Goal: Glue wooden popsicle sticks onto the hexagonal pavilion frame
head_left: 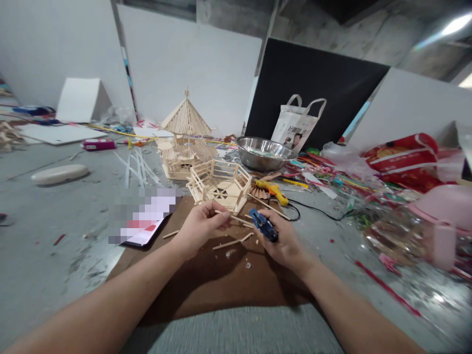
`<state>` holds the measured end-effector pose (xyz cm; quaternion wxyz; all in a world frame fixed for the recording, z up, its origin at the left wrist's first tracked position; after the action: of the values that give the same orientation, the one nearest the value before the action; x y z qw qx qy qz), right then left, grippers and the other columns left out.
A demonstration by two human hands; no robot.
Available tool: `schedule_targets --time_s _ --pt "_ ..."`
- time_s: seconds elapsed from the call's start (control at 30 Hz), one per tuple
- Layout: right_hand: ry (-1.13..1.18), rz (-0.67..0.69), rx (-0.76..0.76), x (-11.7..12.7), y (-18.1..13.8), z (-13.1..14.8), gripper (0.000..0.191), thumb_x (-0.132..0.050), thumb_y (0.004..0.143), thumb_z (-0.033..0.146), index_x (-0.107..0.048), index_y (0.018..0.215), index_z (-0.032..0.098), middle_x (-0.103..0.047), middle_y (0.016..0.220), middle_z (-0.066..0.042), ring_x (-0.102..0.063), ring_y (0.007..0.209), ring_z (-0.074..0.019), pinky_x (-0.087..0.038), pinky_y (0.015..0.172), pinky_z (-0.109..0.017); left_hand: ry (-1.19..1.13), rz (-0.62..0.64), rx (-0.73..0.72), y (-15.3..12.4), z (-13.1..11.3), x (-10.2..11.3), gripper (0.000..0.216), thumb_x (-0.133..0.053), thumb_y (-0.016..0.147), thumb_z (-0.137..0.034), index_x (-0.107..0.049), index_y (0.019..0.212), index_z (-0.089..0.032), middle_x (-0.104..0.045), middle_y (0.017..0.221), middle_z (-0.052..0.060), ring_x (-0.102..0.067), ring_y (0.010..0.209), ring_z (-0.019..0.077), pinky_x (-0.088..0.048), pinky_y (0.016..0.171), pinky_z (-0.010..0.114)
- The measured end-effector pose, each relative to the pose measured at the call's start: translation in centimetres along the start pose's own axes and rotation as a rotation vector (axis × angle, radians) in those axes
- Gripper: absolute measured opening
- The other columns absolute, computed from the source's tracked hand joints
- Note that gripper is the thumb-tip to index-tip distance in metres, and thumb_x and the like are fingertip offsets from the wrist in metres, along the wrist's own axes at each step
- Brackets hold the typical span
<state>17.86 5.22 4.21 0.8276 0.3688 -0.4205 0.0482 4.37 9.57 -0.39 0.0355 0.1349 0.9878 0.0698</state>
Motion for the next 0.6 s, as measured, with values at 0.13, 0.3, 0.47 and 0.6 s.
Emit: schedule_targets --time_s 0.13,0.3,0.47,0.6 --pt "-0.036 0.133 0.019 -0.7 0.1 0.5 0.034 -0.05 0.066 0.013 -0.044 0.099 0.019 -0.06 0.088 -0.005 -0.057 0.075 -0.0164 -0.044 0.066 -0.027 0.895 0.087 -0.338 -0.7 -2.9 -1.4 0.012 -0.049 0.075 -0.024 -0.054 0.067 -0.016 -0.057 0.065 0.002 -0.052 0.066 0.0151 -0.041 0.061 0.027" --pt "-0.011 0.277 -0.025 -2.4 0.0 1.1 0.036 -0.053 0.064 0.014 -0.046 0.099 0.018 -0.061 0.092 -0.007 -0.057 0.081 -0.0187 -0.043 0.07 -0.03 1.222 0.247 -0.434 -2.2 -2.0 -4.3 0.013 -0.045 0.073 -0.013 -0.056 0.078 -0.017 -0.061 0.073 0.005 -0.055 0.07 0.0181 -0.041 0.062 0.026" --pt "0.068 0.234 -0.067 -2.3 0.3 0.5 0.043 -0.055 0.061 0.014 -0.045 0.103 0.019 -0.057 0.096 -0.007 -0.054 0.085 -0.019 -0.042 0.074 -0.031 1.082 0.184 -0.399 -2.4 -2.2 -4.3 0.012 -0.045 0.076 -0.02 -0.056 0.078 -0.019 -0.061 0.069 0.005 -0.055 0.056 0.0157 -0.035 0.051 0.022" --pt "0.06 0.116 -0.071 -1.1 0.5 -0.7 0.048 -0.053 0.059 0.01 -0.042 0.105 0.019 -0.054 0.1 -0.008 -0.052 0.09 -0.0199 -0.04 0.079 -0.034 0.989 0.101 -0.27 -1.7 -2.4 -2.7 0.028 -0.034 0.083 -0.037 -0.053 0.074 -0.019 -0.056 0.061 0.001 -0.05 0.052 0.013 -0.03 0.049 0.02"
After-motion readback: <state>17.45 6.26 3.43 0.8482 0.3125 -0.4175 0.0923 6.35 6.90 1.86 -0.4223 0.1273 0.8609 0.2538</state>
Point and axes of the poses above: each hand's wrist, its own y-axis towards the middle knuckle, its own x-axis out of the back of the hand, z = x × y, the point moved 10 cm from there along y, towards the middle knuckle
